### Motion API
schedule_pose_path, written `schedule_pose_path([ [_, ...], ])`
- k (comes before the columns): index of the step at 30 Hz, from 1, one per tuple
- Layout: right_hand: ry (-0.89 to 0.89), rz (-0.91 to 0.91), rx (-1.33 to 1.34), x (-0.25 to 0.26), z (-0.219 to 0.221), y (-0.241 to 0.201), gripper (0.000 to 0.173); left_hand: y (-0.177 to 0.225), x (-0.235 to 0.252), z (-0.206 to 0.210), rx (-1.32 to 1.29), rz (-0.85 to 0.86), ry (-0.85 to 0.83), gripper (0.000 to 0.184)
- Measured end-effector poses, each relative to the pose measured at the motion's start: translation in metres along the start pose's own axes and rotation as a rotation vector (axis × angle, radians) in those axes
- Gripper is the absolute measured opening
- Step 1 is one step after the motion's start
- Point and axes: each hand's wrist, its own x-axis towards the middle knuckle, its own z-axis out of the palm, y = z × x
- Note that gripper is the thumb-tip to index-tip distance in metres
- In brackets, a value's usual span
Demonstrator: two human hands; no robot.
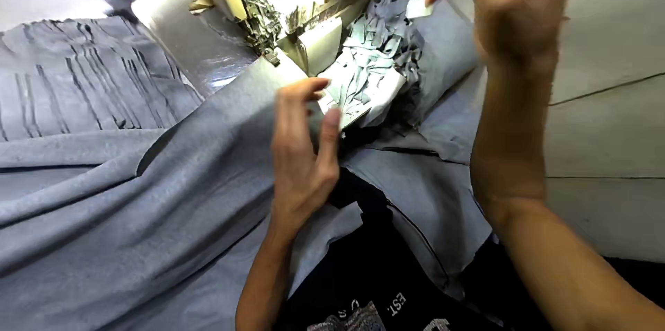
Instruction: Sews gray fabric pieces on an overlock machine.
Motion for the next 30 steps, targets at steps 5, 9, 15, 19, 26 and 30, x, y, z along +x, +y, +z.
schedule_pose_path([
  [5, -0.278, 0.026, 0.193, -0.069, 0.049, -0.040, 0.012, 0.000, -0.016, 0.015, -0.882, -0.237, -0.170, 0.042],
  [9, -0.276, 0.136, 0.194, -0.112, 0.076, -0.026, 0.009, -0.002, -0.029, 0.013, -0.854, -0.329, -0.048, 0.039],
  [15, -0.235, 0.301, 0.221, -0.149, 0.083, -0.002, 0.011, -0.012, -0.034, 0.018, -0.499, -0.319, 0.078, 0.017],
  [19, -0.239, 0.297, 0.142, -0.154, 0.075, 0.006, 0.029, -0.007, -0.026, 0.025, -0.307, -0.293, 0.014, 0.012],
  [26, 0.112, 0.098, 0.067, -0.144, 0.065, 0.017, 0.024, -0.005, 0.023, 0.047, -0.292, -0.266, -0.187, 0.002],
  [30, 0.282, 0.097, 0.084, -0.144, 0.049, 0.029, 0.016, 0.002, 0.060, 0.060, -0.532, -0.272, -0.298, 0.013],
])
